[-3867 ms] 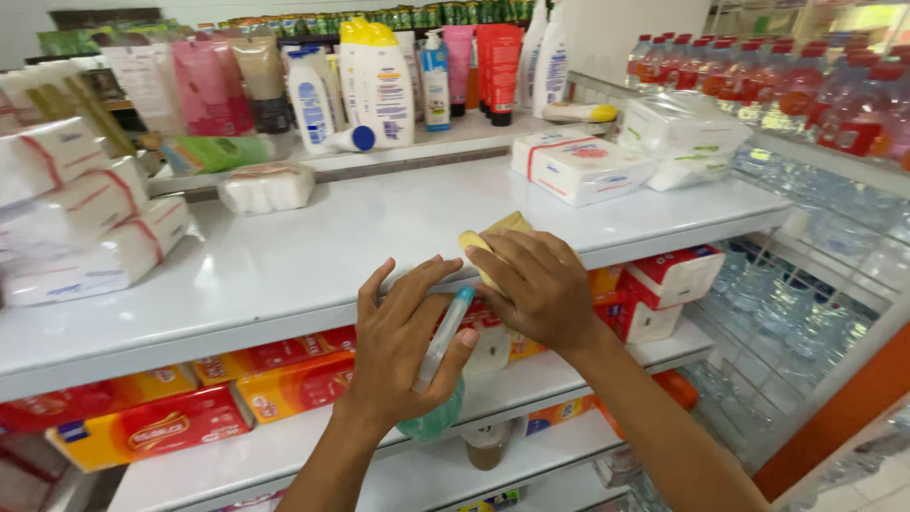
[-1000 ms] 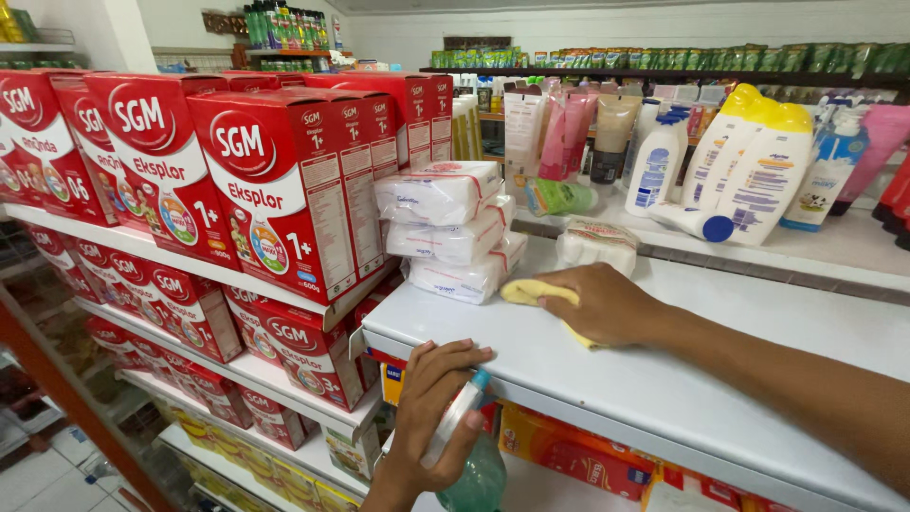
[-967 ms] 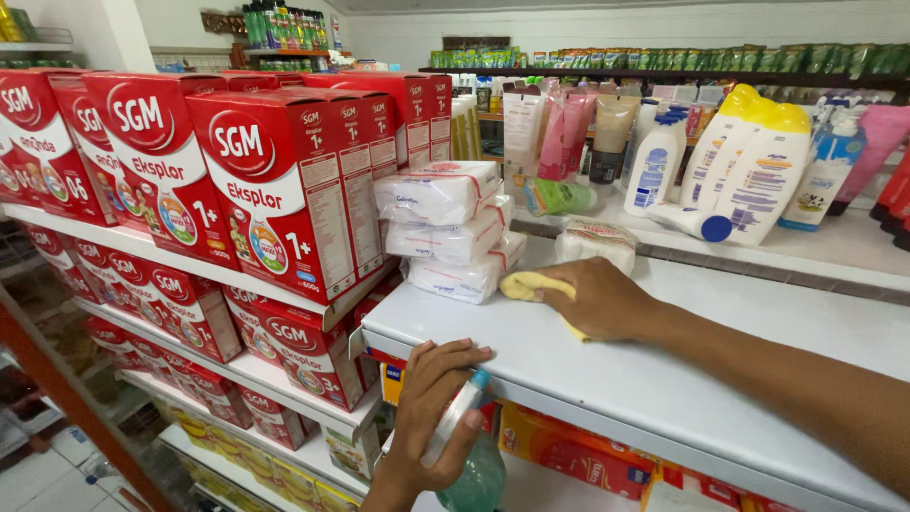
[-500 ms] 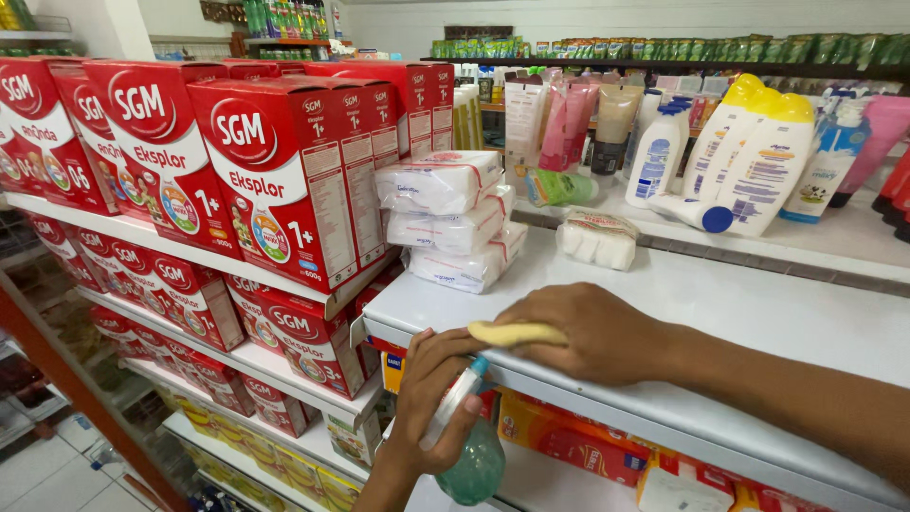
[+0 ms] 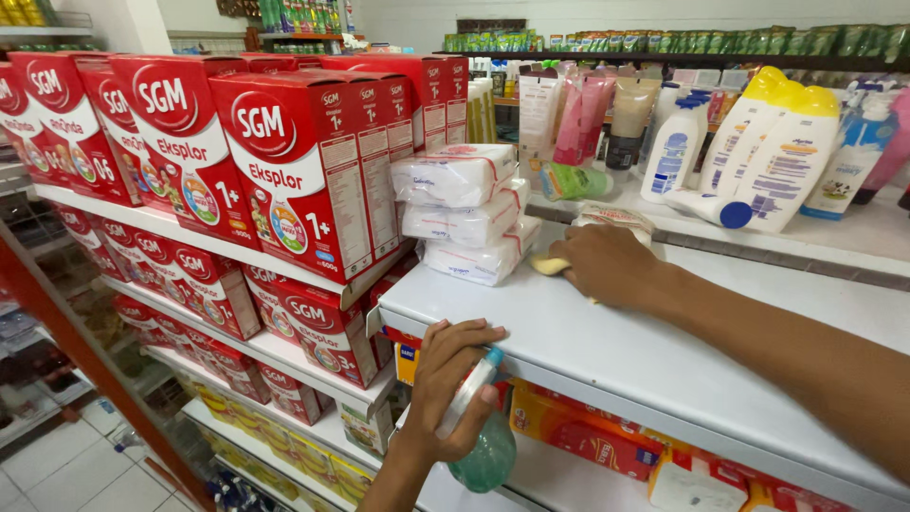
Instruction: The person wipes down store shelves with a cloth and a spray bottle, moving products aside and cleaning the shelf surface.
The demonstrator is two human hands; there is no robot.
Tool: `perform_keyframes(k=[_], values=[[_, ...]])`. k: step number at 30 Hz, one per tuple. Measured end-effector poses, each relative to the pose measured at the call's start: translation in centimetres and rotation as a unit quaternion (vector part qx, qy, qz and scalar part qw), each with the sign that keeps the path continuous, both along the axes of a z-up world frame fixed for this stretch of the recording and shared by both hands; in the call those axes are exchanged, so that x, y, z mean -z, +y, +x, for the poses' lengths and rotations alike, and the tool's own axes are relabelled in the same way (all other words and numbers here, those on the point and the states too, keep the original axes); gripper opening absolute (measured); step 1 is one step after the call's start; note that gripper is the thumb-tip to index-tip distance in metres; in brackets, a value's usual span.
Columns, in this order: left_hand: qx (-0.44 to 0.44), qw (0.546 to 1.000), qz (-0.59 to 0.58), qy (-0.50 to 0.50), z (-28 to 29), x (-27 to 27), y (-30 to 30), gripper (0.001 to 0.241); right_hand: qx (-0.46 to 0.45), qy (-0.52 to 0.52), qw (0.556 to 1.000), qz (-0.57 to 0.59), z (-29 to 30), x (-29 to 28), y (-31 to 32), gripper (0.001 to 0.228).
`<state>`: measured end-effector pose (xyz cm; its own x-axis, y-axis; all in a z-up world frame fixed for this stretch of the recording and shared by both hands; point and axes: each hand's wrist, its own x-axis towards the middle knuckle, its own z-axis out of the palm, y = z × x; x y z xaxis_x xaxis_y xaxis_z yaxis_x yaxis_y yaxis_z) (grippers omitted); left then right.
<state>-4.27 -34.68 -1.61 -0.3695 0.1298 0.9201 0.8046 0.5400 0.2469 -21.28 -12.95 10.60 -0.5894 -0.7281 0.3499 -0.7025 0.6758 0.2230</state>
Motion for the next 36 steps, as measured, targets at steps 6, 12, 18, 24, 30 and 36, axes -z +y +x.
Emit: perform_keyframes(k=[6,12,18,24,30,36], values=[[0.007,1.0,-0.009,0.007,0.0,-0.2,-0.1,0.028,-0.005,-0.056,0.998,-0.003,4.8,0.4,-2.0,0.039],[0.006,1.0,-0.014,0.014,-0.1,0.1,-0.1,0.029,-0.113,-0.143,0.983,0.0,10.8,-0.3,2.1,0.052],[0.004,1.0,-0.02,0.008,0.1,-0.2,-0.1,0.03,0.017,-0.097,0.995,0.005,8.7,-0.5,6.8,0.043],[-0.038,0.998,-0.051,0.031,1.5,-0.6,1.8,0.028,0.058,-0.021,0.998,-0.027,2.8,0.5,6.0,0.03],[-0.001,0.999,-0.04,-0.007,1.8,-0.2,3.8,0.024,-0.078,-0.039,0.992,-0.086,5.8,1.9,2.3,0.032],[-0.001,0.999,-0.034,-0.002,1.6,-0.2,3.8,0.025,-0.098,-0.162,0.981,-0.032,13.0,0.7,7.6,0.04]])
